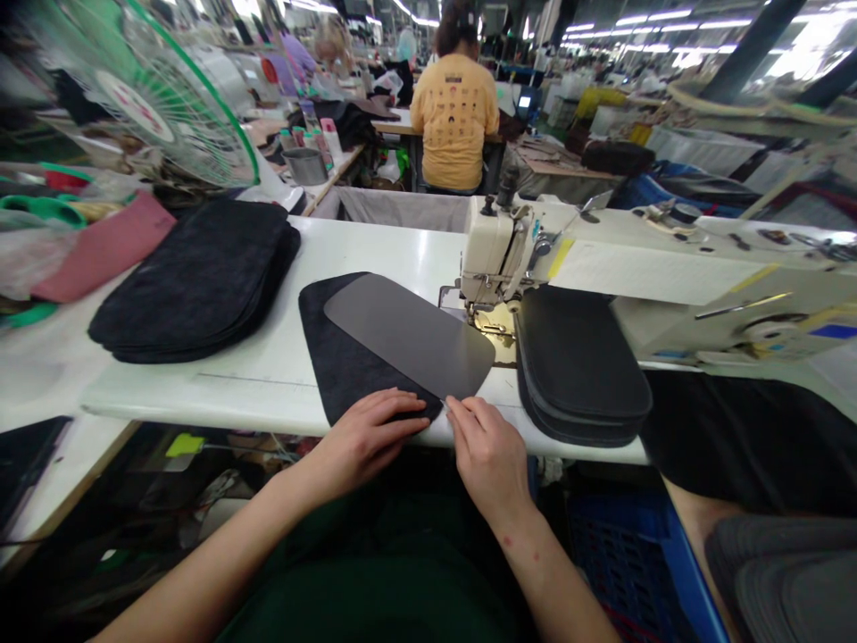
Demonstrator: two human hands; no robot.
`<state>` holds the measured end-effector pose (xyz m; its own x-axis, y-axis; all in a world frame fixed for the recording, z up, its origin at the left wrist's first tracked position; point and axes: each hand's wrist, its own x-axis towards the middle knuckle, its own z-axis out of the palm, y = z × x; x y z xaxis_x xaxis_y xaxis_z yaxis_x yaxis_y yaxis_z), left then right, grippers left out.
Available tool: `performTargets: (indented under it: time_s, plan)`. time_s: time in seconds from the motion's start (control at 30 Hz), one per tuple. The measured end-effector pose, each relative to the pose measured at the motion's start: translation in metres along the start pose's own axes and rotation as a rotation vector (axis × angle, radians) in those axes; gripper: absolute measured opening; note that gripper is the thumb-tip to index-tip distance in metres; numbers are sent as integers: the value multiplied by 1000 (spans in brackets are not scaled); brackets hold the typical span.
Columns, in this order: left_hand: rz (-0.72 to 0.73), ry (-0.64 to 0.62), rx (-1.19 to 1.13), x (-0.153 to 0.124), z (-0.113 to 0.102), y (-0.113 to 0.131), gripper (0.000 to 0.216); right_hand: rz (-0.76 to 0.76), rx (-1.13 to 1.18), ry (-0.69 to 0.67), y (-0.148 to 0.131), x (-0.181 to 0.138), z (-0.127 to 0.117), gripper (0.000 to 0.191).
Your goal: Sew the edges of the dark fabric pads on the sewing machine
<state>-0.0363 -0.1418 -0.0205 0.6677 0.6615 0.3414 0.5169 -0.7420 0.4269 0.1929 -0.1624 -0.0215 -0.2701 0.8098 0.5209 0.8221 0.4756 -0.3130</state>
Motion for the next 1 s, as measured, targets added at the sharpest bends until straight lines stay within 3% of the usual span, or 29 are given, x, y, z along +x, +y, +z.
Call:
performTargets:
  time_s: [0.6,0.9,1.0]
  plan:
    - [5,13,-30,1,0,0,34,25,-43,-102,-8,2,-11,27]
    - [6,6,-37,0,2,-3,37,45,79,-12,-9,-5,5,29]
    - [7,11,-39,1,1,-1,34,78,160,86,-10,-6,9,28]
